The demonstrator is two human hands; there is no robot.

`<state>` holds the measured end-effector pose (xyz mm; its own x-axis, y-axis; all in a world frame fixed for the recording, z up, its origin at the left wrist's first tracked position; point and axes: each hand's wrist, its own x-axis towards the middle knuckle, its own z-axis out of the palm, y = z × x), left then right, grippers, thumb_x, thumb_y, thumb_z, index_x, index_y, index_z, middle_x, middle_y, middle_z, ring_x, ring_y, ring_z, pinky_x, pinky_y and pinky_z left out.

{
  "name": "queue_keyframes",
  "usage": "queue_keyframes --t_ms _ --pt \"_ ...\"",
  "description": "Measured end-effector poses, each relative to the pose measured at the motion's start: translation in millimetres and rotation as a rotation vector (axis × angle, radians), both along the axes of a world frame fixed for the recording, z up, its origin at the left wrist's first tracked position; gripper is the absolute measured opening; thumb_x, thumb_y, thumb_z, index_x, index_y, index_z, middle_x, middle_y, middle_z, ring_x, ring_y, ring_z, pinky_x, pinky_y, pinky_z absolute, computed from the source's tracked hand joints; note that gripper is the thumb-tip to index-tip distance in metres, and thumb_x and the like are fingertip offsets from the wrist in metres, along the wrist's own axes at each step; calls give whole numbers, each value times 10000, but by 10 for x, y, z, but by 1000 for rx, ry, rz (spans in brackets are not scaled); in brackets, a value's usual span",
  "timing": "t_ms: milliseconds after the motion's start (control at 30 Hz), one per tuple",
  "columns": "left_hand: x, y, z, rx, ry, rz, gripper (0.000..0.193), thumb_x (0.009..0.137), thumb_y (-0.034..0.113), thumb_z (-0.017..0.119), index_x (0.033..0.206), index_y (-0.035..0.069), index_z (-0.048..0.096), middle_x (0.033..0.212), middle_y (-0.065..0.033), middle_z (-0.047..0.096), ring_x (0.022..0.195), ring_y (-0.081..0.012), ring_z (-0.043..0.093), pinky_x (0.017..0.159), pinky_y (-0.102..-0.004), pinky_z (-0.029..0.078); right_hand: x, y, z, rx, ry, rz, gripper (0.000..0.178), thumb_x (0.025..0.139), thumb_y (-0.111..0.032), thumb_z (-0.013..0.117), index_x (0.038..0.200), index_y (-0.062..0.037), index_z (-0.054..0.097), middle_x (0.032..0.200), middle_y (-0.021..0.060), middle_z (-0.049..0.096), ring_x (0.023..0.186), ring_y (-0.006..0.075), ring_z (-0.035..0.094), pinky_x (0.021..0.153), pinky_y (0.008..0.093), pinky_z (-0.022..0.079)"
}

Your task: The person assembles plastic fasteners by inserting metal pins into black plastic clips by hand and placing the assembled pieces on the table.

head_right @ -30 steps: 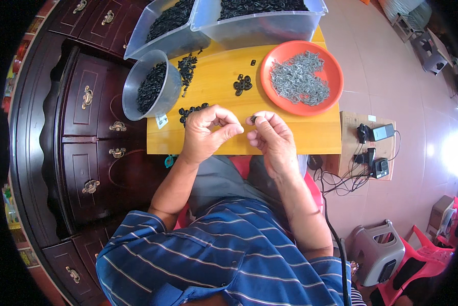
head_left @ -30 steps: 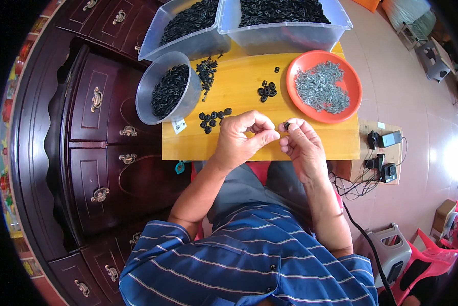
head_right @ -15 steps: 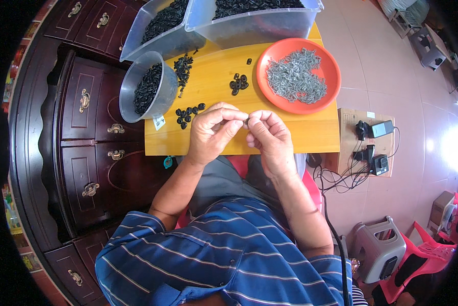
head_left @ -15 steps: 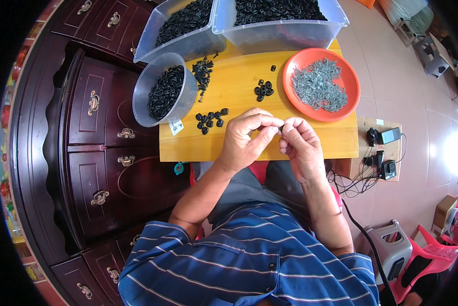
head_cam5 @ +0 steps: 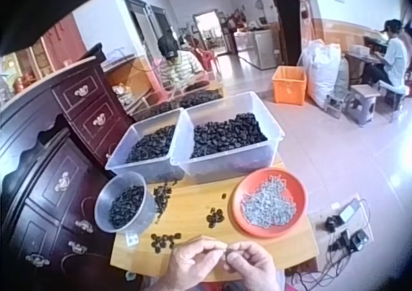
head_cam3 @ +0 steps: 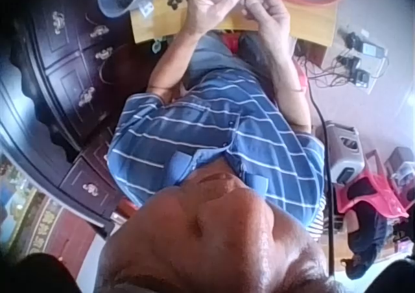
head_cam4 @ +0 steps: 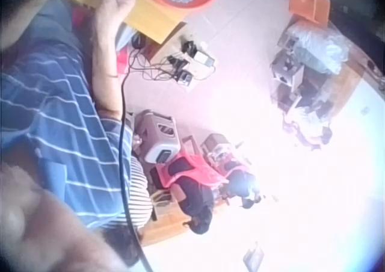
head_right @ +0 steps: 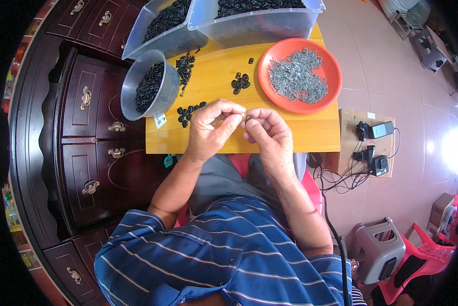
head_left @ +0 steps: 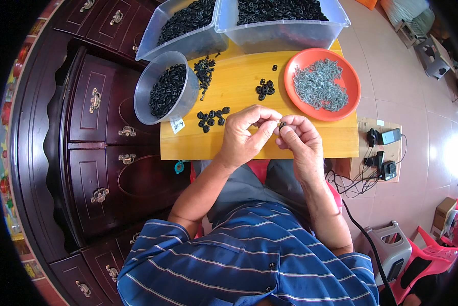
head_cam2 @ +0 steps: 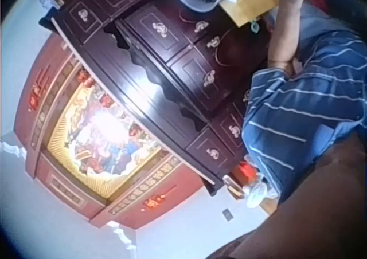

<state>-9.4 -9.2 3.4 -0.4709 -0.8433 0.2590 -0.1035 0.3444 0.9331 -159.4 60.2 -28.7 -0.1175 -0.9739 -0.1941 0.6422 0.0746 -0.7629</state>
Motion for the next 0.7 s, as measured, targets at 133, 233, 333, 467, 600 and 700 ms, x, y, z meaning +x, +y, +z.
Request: queue_keyframes --t_ms 133,233,333,467,600,700 --pt "12 25 67 20 -35 26 149 936 -42 652 1079 -9 676 930 -43 696 833 -88 669 773 -241 544 4 1 17 11 35 -9 175 996 -63 623 1164 -17 609 980 46 709 827 77 632 768 224 511" --pt "31 22 74 4 -60 16 182 931 -31 661 1110 1 674 933 -35 700 836 -88 675 775 -237 544 28 1 5 4 59 -14 175 995 -75 627 1164 -33 623 972 41 710 825 82 630 782 236 508" --pt "42 14 51 -7 -74 14 185 926 -31 665 1106 6 679 920 -33 704 828 -85 676 765 -238 543 32 0 -2 0 57 -14 175 994 -74 628 1163 -28 622 974 39 712 834 84 633 789 235 510" --pt "49 1 61 -54 -112 12 184 915 -29 677 1095 10 685 895 -34 714 815 -83 678 746 -241 541 18 -3 -4 6 60 3 174 997 -46 617 1162 5 601 991 44 688 910 90 654 820 245 540" --pt "61 -6 72 -90 -139 11 184 906 -31 682 1086 9 688 878 -38 718 799 -88 680 728 -243 542 21 -3 -20 -6 66 4 173 993 -35 619 1159 8 601 987 44 685 910 90 657 810 244 539" --pt "63 -4 88 -111 -160 10 183 901 -33 684 1079 12 689 866 -40 718 797 -90 680 723 -246 541 31 -1 -16 -16 84 1 172 987 -22 622 1155 12 602 979 41 684 898 88 653 806 240 535"
